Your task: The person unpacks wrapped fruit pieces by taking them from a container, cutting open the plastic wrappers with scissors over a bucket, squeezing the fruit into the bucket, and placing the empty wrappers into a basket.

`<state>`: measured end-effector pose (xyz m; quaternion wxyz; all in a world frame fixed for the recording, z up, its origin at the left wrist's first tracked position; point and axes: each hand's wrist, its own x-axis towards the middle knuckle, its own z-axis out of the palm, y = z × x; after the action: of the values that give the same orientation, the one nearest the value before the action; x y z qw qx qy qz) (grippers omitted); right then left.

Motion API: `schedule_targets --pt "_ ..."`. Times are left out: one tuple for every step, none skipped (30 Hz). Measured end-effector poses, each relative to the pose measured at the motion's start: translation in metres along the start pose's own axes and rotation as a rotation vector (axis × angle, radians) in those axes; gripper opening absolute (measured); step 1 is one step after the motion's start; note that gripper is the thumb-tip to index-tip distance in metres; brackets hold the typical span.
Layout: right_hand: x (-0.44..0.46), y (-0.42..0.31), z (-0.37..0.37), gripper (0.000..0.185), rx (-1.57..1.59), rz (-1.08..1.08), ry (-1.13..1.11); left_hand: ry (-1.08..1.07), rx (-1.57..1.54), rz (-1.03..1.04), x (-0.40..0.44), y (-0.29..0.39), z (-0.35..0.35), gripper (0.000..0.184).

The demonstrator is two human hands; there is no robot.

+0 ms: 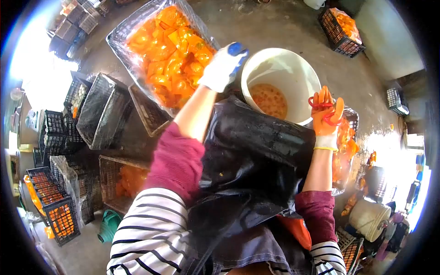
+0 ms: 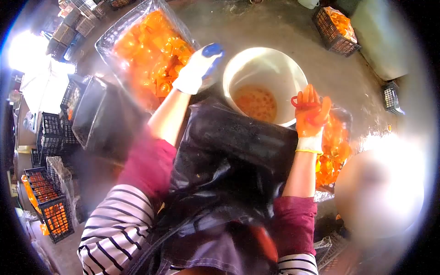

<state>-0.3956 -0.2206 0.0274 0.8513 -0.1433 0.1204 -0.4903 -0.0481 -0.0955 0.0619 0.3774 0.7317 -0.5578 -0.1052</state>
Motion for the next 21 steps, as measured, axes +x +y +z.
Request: schedule_targets --pt "0.002 -0.002 0.003 0.049 0.019 0.032 0.018 0.028 -0.028 -0.209 -0.011 -0.004 -0.011 0.052" --pt "0.001 -0.002 0.012 0.047 -0.022 0.031 0.022 -0.075 0.158 -0.266 -0.018 -0.025 -0.019 0.061" --pt "0.003 -0.002 0.01 0.047 -0.031 0.043 -0.011 -0.185 0.343 -0.318 -0.028 -0.052 -0.023 0.069" --pt "0.007 -0.003 0.007 0.048 -0.041 0.054 -0.038 -0.218 0.556 -0.243 -0.049 -0.085 -0.018 0.072" --pt "0.011 -0.005 0.003 0.048 -0.054 0.064 -0.063 -0.251 0.765 -0.159 -0.07 -0.111 -0.016 0.075" --pt "0.013 -0.005 0.003 0.048 -0.067 0.082 -0.068 -0.261 0.728 -0.129 -0.078 -0.122 -0.019 0.076" --pt "0.013 -0.005 0.003 0.047 -0.112 0.067 -0.076 -0.269 0.686 -0.091 -0.081 -0.13 -0.019 0.077" --pt "0.013 -0.005 0.004 0.046 -0.086 0.077 -0.012 -0.265 0.648 -0.063 -0.085 -0.134 -0.021 0.075" --pt "0.01 -0.004 0.009 0.045 -0.057 0.088 0.048 -0.341 0.643 -0.055 -0.084 -0.129 -0.026 0.076" --pt "0.007 0.001 0.014 0.045 -0.087 0.015 0.099 -0.382 0.455 -0.19 -0.083 -0.121 -0.028 0.076" --pt "0.009 -0.002 0.01 0.045 -0.095 0.035 0.076 -0.384 0.343 -0.221 -0.086 -0.12 -0.029 0.076" --pt "0.007 -0.001 0.013 0.045 -0.107 0.025 0.063 -0.385 0.23 -0.254 -0.089 -0.118 -0.03 0.076" --pt "0.004 0.0 0.015 0.045 -0.118 0.016 0.052 -0.355 0.189 -0.184 -0.099 -0.13 -0.026 0.076" --pt "0.001 0.001 0.015 0.044 -0.118 0.012 0.081 -0.358 0.292 -0.103 -0.106 -0.127 -0.026 0.075" --pt "-0.002 0.001 0.015 0.043 -0.12 0.012 0.109 -0.353 0.397 -0.022 -0.112 -0.125 -0.026 0.075" --pt "-0.003 0.0 0.016 0.043 -0.123 0.013 0.132 -0.371 0.649 0.075 -0.119 -0.122 -0.027 0.075" --pt "-0.004 -0.001 0.016 0.042 -0.11 0.015 0.145 -0.38 0.902 0.171 -0.12 -0.118 -0.029 0.074" --pt "-0.004 -0.001 0.015 0.042 -0.099 0.017 0.155 -0.336 0.859 0.199 -0.119 -0.119 -0.03 0.076" --pt "-0.005 -0.001 0.013 0.041 -0.087 0.019 0.166 -0.391 0.663 0.004 -0.114 -0.118 -0.033 0.076" --pt "-0.005 -0.001 0.013 0.041 -0.087 0.024 0.145 -0.442 0.462 -0.186 -0.107 -0.111 -0.039 0.076" --pt "-0.006 -0.002 0.011 0.041 -0.097 0.015 0.134 -0.458 0.421 -0.259 -0.103 -0.106 -0.044 0.072"
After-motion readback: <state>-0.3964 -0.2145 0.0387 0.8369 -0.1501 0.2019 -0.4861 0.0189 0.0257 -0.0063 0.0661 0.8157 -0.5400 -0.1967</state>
